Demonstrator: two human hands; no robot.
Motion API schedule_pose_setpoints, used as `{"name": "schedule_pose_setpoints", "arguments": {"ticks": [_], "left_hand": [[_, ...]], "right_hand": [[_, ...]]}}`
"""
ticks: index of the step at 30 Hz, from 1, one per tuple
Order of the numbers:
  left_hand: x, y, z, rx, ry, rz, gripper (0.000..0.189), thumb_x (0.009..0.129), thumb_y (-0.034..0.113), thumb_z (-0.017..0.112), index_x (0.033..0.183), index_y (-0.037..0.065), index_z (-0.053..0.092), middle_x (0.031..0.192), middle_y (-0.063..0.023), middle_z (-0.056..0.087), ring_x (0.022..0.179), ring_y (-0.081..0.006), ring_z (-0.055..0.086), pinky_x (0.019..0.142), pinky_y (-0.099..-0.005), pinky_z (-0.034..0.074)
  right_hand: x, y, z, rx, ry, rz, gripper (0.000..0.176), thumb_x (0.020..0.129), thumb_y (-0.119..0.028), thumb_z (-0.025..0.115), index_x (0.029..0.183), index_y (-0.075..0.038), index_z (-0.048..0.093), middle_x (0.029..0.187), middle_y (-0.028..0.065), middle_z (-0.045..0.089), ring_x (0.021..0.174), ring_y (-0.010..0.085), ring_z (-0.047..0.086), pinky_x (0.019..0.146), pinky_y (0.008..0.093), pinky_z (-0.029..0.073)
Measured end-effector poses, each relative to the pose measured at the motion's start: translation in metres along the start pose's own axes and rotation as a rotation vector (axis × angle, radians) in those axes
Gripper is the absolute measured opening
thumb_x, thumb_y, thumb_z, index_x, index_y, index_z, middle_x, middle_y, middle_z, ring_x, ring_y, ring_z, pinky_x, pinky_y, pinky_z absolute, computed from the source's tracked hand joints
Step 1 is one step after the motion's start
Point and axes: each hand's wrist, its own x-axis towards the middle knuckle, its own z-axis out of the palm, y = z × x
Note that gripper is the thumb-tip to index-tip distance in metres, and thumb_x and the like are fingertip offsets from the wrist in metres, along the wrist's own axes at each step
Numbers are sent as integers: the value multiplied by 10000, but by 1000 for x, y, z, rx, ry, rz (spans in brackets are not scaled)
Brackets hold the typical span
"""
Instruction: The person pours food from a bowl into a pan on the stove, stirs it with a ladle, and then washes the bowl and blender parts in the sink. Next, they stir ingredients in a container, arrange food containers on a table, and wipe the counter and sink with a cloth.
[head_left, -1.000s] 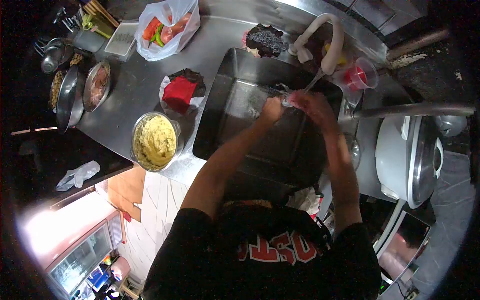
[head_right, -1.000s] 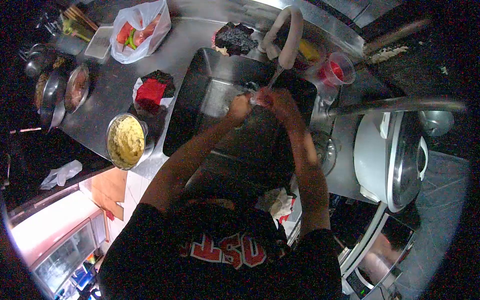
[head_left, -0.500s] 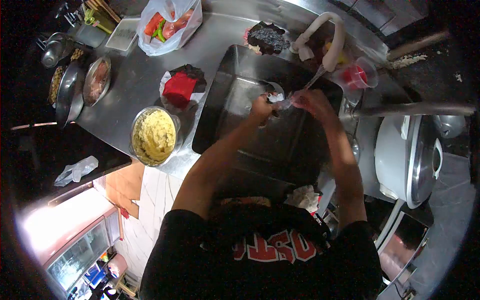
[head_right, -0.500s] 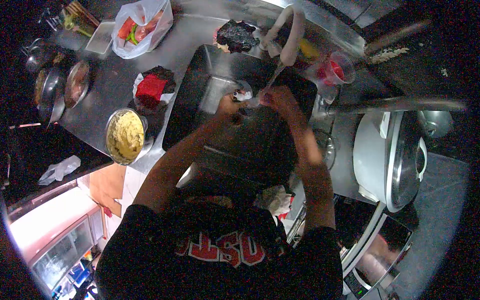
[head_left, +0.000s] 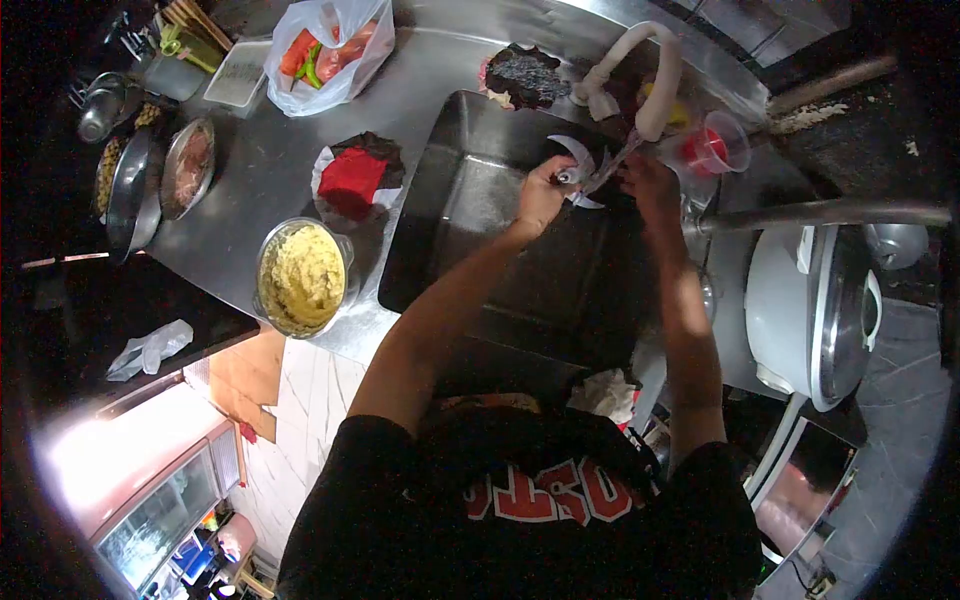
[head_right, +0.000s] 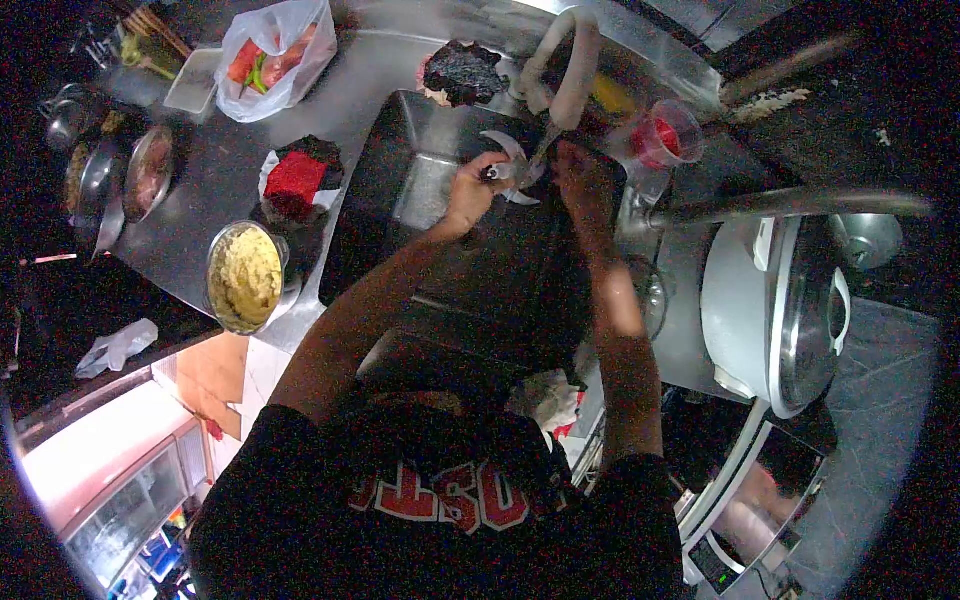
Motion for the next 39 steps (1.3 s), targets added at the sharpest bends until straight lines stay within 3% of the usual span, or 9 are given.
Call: {"name": "schedule_pose_setpoints", "arguments": {"ticks": [6, 9, 11, 15, 18, 20, 28, 31, 39], "left_hand": [[-6, 13, -9, 373, 41, 12, 317, 590, 32, 687, 890, 85, 601, 877, -107, 595, 806, -267, 573, 701, -327, 449], [-15, 4, -16, 371, 7, -236, 324, 592, 99, 722, 892, 79, 600, 862, -79, 615, 811, -202, 580, 722, -293, 442], [-20, 1, -20, 410, 12, -212, 320, 597, 93, 716, 895, 76, 600, 854, -79, 617, 808, -194, 581, 719, -291, 442], [-21, -9, -28, 392, -7, -302, 340, 566, 78, 718, 885, 52, 606, 886, -94, 616, 842, -230, 587, 734, -311, 449], [-28, -4, -29, 215, -75, -339, 342, 576, 56, 713, 900, 52, 604, 859, -58, 619, 797, -167, 584, 715, -278, 445], [-29, -32, -24, 30, -109, -231, 345, 580, 49, 712, 907, 55, 602, 850, -41, 615, 784, -141, 570, 705, -265, 439], [-20, -16, 7, 29, -193, -151, 338, 674, 84, 687, 993, 83, 574, 917, -22, 601, 836, -116, 535, 748, -264, 422], [-20, 37, 12, 198, -94, -125, 329, 655, 196, 692, 936, 68, 578, 877, -130, 598, 794, -264, 582, 690, -334, 449], [-20, 37, 16, 278, -129, 115, 269, 697, 154, 644, 919, 19, 572, 888, -172, 589, 765, -324, 576, 662, -380, 460]], "right_hand": [[-3, 11, -5, 384, -132, 147, 249, 834, -177, 506, 989, 15, 547, 850, 112, 592, 752, 186, 592, 654, 307, 513], [-5, 23, 12, 169, -293, -399, 242, 829, -168, 514, 964, 30, 546, 843, 123, 590, 752, 206, 591, 685, 323, 509], [-5, 14, 24, 1185, -486, 467, 236, 829, -173, 509, 918, 41, 553, 844, 133, 591, 770, 229, 590, 729, 335, 498], [-10, 11, 27, 1117, -482, 409, 231, 828, -181, 503, 866, 39, 562, 852, 141, 590, 803, 233, 586, 761, 331, 488], [-20, -4, 21, 440, -377, -10, 226, 825, -178, 496, 826, 36, 568, 861, 136, 590, 829, 233, 582, 775, 320, 482], [-15, -3, 18, 829, -439, 231, 210, 811, -167, 512, 820, 34, 573, 862, 128, 592, 833, 227, 582, 782, 312, 478], [-13, -15, 9, 632, -410, 57, 210, 790, -183, 541, 865, 9, 583, 841, 80, 592, 784, 164, 575, 724, 270, 461], [-14, -33, 2, 540, -234, 102, 181, 793, -201, 523, 838, -35, 579, 783, 52, 571, 721, 132, 543, 652, 262, 434], [-7, -27, -3, 411, -76, 104, 229, 806, -177, 513, 981, -43, 572, 774, 15, 557, 649, 97, 513, 573, 219, 407]]}}
